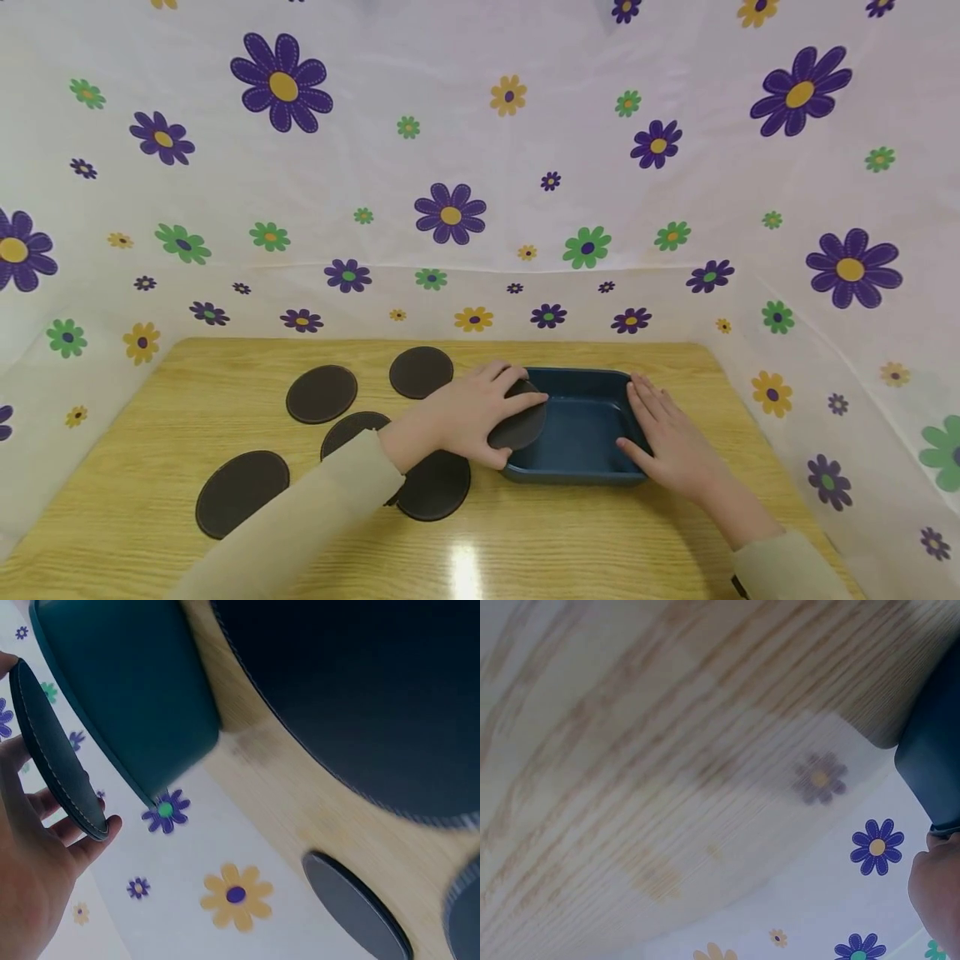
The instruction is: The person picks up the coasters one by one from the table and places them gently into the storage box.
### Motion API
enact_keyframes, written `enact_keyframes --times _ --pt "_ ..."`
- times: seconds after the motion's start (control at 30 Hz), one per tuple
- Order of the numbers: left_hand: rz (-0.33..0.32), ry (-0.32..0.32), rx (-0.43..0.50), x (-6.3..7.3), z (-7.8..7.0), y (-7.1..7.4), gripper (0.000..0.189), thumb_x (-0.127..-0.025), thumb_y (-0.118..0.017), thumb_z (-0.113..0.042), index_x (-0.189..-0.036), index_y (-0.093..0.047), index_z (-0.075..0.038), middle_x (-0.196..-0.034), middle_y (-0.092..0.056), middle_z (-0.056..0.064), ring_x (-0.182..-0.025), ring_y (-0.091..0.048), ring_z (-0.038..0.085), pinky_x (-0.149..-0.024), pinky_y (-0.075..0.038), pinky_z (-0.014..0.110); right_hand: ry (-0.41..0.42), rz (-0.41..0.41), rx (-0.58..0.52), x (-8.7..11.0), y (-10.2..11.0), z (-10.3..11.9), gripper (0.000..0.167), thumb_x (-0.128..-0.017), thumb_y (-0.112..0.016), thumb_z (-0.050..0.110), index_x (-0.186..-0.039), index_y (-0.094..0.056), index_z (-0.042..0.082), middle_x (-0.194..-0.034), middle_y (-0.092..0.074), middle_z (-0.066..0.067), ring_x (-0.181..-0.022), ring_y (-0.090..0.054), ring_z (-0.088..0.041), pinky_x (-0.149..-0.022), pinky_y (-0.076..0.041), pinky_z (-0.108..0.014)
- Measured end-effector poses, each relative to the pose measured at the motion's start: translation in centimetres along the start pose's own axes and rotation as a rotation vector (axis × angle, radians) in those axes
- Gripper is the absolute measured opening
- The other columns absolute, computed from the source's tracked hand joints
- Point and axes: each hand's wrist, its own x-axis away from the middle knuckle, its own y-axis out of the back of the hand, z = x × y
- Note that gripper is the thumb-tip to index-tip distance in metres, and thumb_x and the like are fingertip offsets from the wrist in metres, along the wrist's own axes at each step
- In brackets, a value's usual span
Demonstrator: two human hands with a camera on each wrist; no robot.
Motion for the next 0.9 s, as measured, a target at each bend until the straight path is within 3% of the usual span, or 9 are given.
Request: enact_keyframes --times 0.43,0.67,0.9 --pt "0.039 0.04 -0.05 -3.4 -2.2 -1.3 0.086 -0.091 -0.061 -0.069 -0.166 -0.036 -0.035 -0.16 -0.043 0.006 -0.144 -0.043 0.024 -0.121 -0.041 0.039 0.0 -0.01 -0.022 0.0 -0.1 0.0 0.083 -0.107 -0.061 0.037 -0.165 -0.024 -0.008 -0.175 -0.021 -0.025 -0.167 0.004 -0.014 -0.127 0.014 -0.016" --pt "0.08 0.094 -0.047 -4.4 -2.7 -1.9 0.082 -0.093 -0.061 -0.069 -0.165 -0.039 -0.034 -0.158 -0.045 0.006 -0.14 -0.046 0.023 -0.116 -0.045 0.037 -0.007 -0.01 -0.03 0.0 0.0 0.0 0.082 -0.106 -0.062 0.037 -0.164 -0.026 -0.009 -0.172 -0.026 -0.029 -0.167 0.004 -0.013 -0.127 0.014 -0.016" --pt "0.119 0.104 -0.055 -4.7 -2.8 -2.7 0.08 -0.094 -0.061 -0.071 -0.163 -0.043 -0.035 -0.156 -0.047 0.004 -0.136 -0.047 0.021 -0.114 -0.045 0.035 -0.011 -0.005 -0.03 0.0 0.0 0.1 0.082 -0.105 -0.062 0.037 -0.164 -0.027 -0.009 -0.171 -0.028 -0.03 -0.167 0.003 -0.013 -0.126 0.015 -0.014"
